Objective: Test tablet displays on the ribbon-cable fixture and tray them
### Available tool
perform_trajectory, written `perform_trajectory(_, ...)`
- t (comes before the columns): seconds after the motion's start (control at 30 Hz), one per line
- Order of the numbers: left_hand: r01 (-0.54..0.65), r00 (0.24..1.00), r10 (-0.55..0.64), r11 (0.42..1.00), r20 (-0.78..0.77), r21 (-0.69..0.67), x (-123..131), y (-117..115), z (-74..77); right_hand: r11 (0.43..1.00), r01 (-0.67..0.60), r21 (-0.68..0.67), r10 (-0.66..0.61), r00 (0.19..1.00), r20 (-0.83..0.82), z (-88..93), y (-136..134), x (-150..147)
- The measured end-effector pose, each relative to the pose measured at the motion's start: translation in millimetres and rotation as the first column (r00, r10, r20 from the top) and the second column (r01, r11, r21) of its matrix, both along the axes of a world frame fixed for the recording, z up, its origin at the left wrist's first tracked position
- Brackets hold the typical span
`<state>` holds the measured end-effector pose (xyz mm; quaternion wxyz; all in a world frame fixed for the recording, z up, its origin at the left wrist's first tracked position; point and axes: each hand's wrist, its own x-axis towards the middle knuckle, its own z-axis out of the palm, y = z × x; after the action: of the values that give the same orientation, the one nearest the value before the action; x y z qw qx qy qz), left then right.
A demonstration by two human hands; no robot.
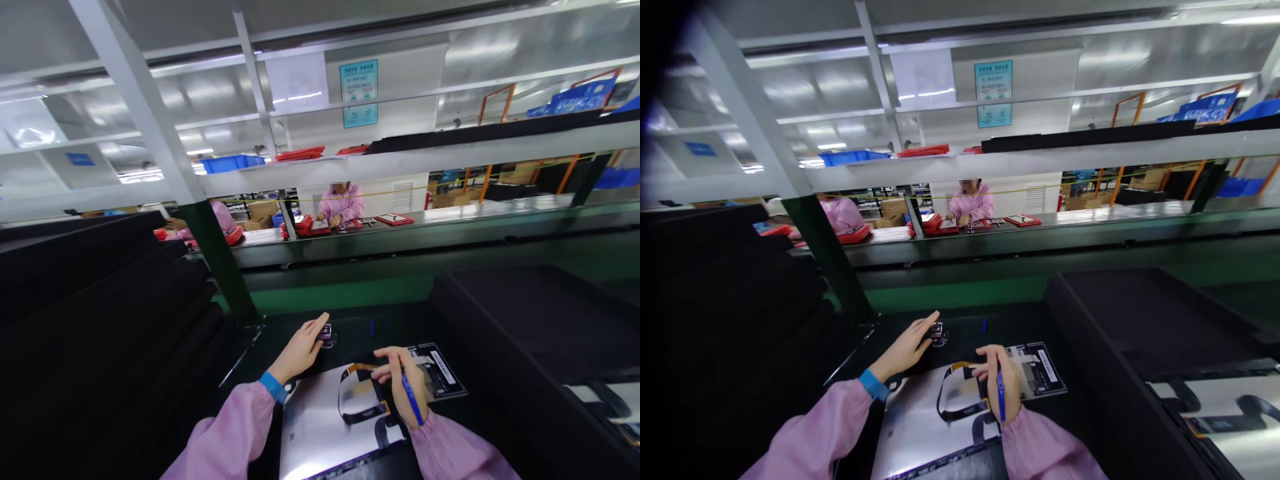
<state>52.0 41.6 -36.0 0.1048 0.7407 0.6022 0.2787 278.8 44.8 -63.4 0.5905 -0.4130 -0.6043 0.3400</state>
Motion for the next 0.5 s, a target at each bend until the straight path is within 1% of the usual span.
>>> perform_trajectory(0.03, -0.035, 0.999, 0.035, 0.999, 0.02, 0.026, 4, -4, 0.1, 0.996, -0.011, 0.093, 0.008, 0.999, 0.031, 3.8, 3, -2)
perform_trajectory(0.07, -0.068, 0.997, 0.067, 0.997, 0.042, 0.042, 10, -10, -0.7, 0.979, -0.037, 0.202, 0.019, 0.996, 0.092, 6.6, 6, -4)
perform_trajectory(0.1, -0.094, 0.994, 0.091, 0.994, 0.064, 0.047, 17, -16, -2.5, 0.947, -0.084, 0.311, 0.028, 0.983, 0.18, 8.4, 9, -6)
perform_trajectory(0.13, -0.109, 0.991, 0.106, 0.993, 0.083, 0.04, 24, -23, -5.1, 0.903, -0.144, 0.404, 0.027, 0.96, 0.28, 8.9, 12, -8)
perform_trajectory(0.17, -0.109, 0.989, 0.106, 0.994, 0.098, 0.022, 32, -31, -8.1, 0.857, -0.21, 0.471, 0.017, 0.924, 0.382, 8.3, 13, -9)
perform_trajectory(0.2, -0.102, 0.988, 0.101, 0.995, 0.113, 0.002, 39, -38, -11.4, 0.815, -0.284, 0.504, 0.009, 0.877, 0.48, 6.6, 13, -10)
perform_trajectory(0.27, -0.091, 0.986, 0.093, 0.996, 0.141, -0.021, 53, -49, -18.2, 0.757, -0.438, 0.484, 0.02, 0.756, 0.654, 0.8, 10, -11)
perform_trajectory(0.33, -0.086, 0.98, 0.089, 0.996, 0.176, -0.025, 62, -57, -25.4, 0.736, -0.541, 0.407, 0.044, 0.639, 0.768, -6.1, 5, -9)
perform_trajectory(0.4, -0.072, 0.964, 0.079, 0.997, 0.254, -0.033, 66, -59, -33.9, 0.747, -0.575, 0.333, 0.059, 0.556, 0.829, -11.8, 0, -7)
perform_trajectory(0.5, 0.013, 0.914, 0.013, 0.998, 0.405, -0.062, 67, -58, -48.1, 0.773, -0.567, 0.285, 0.03, 0.482, 0.876, -14.7, -3, -2)
